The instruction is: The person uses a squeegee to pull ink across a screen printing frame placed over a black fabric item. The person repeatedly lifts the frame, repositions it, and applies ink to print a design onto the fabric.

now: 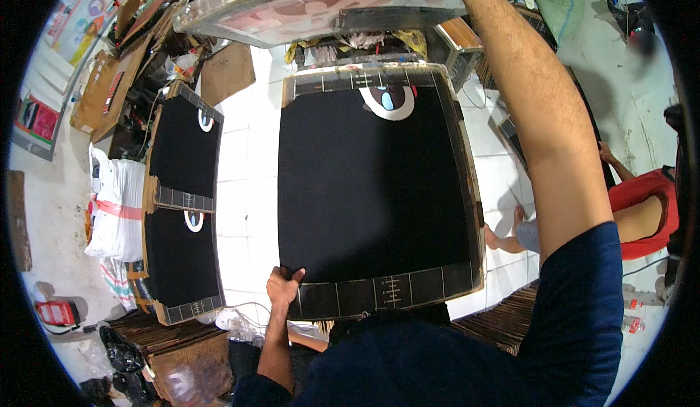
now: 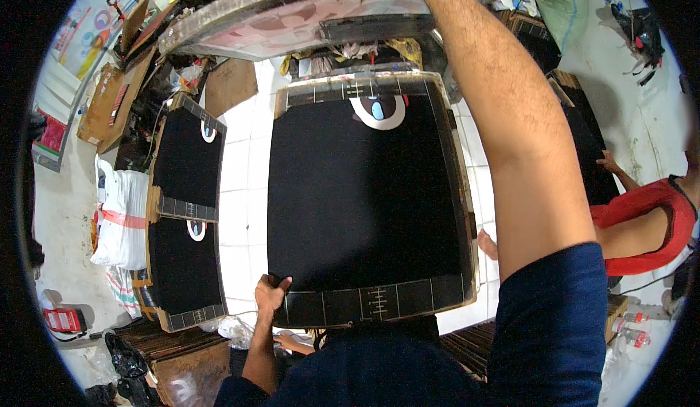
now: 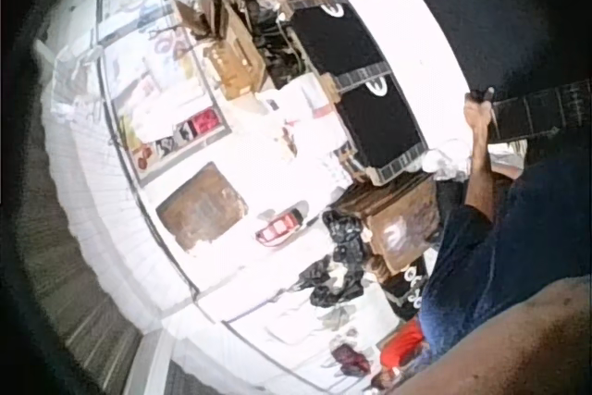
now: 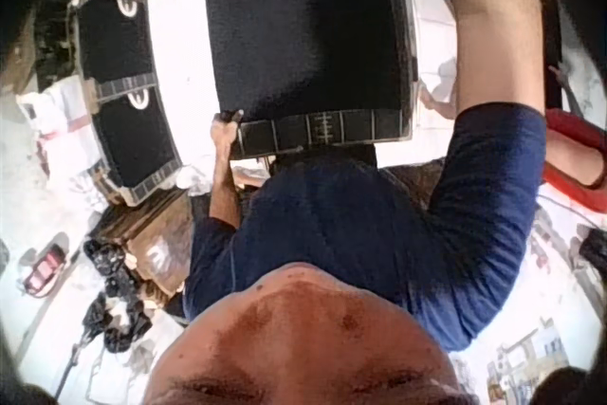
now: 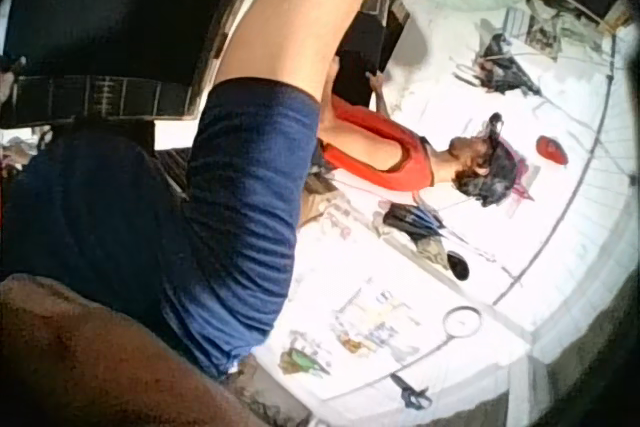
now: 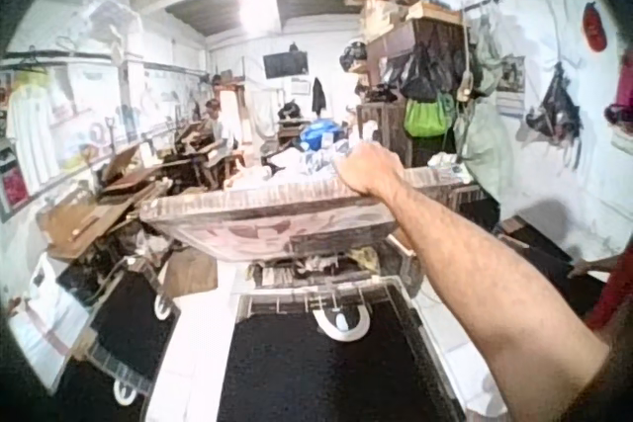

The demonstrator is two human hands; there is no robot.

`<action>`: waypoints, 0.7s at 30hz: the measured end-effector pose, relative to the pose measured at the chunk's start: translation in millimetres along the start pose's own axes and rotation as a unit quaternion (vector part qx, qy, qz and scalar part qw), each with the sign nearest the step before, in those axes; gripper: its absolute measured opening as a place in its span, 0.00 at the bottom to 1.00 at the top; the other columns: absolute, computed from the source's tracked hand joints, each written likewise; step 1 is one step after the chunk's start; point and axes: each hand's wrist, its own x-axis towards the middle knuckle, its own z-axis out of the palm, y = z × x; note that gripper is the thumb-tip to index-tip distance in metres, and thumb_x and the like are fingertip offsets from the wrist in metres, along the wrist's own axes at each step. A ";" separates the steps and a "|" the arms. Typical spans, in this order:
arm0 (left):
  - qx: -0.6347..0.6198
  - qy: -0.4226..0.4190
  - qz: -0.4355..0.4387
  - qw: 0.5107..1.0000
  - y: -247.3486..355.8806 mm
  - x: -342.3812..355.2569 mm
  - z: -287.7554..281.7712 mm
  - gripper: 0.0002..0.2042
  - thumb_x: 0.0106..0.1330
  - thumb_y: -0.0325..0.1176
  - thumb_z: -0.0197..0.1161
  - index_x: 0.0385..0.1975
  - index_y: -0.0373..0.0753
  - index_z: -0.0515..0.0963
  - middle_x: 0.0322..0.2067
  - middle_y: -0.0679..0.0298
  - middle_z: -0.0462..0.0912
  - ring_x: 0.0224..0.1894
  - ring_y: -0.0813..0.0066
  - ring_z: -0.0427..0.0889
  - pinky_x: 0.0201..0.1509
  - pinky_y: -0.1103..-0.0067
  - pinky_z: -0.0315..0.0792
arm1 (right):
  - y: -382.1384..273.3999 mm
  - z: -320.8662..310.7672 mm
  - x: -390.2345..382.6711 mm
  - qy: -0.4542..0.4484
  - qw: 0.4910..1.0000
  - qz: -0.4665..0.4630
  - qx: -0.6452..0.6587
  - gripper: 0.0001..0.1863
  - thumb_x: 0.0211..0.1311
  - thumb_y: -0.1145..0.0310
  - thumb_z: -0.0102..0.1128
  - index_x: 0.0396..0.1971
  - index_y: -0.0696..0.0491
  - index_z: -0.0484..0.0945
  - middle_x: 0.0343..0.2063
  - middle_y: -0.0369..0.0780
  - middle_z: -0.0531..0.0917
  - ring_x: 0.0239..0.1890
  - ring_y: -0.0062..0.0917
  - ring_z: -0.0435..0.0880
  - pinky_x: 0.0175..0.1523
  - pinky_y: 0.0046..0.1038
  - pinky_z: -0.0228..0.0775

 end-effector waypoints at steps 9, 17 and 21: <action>0.018 -0.014 -0.020 1.000 0.2 7.4 6.9 0.36 0.52 0.56 0.81 0.48 0.30 0.76 0.40 0.49 0.88 0.44 0.52 0.88 0.51 0.63 0.80 | -3.4 -3.2 1.0 0.000 1.000 0.009 -0.003 0.41 0.62 0.34 0.55 0.52 0.60 0.85 0.53 0.57 0.85 0.59 0.50 0.84 0.64 0.46 0.75; 0.005 0.035 0.043 0.998 -30.5 30.7 42.1 0.34 0.46 0.53 0.86 0.40 0.32 0.77 0.33 0.55 0.83 0.35 0.56 0.83 0.45 0.63 0.78 | 2.8 -1.7 -11.1 -0.024 1.000 0.013 0.004 0.41 0.66 0.33 0.50 0.51 0.60 0.86 0.54 0.58 0.84 0.60 0.51 0.83 0.65 0.46 0.74; -0.013 -0.029 0.008 0.999 -47.9 46.2 47.3 0.38 0.45 0.54 0.87 0.42 0.27 0.77 0.44 0.45 0.83 0.45 0.54 0.84 0.49 0.63 0.79 | 7.4 6.1 -13.6 -0.001 0.999 -0.030 -0.023 0.38 0.66 0.37 0.50 0.48 0.60 0.86 0.52 0.58 0.85 0.59 0.50 0.84 0.64 0.46 0.76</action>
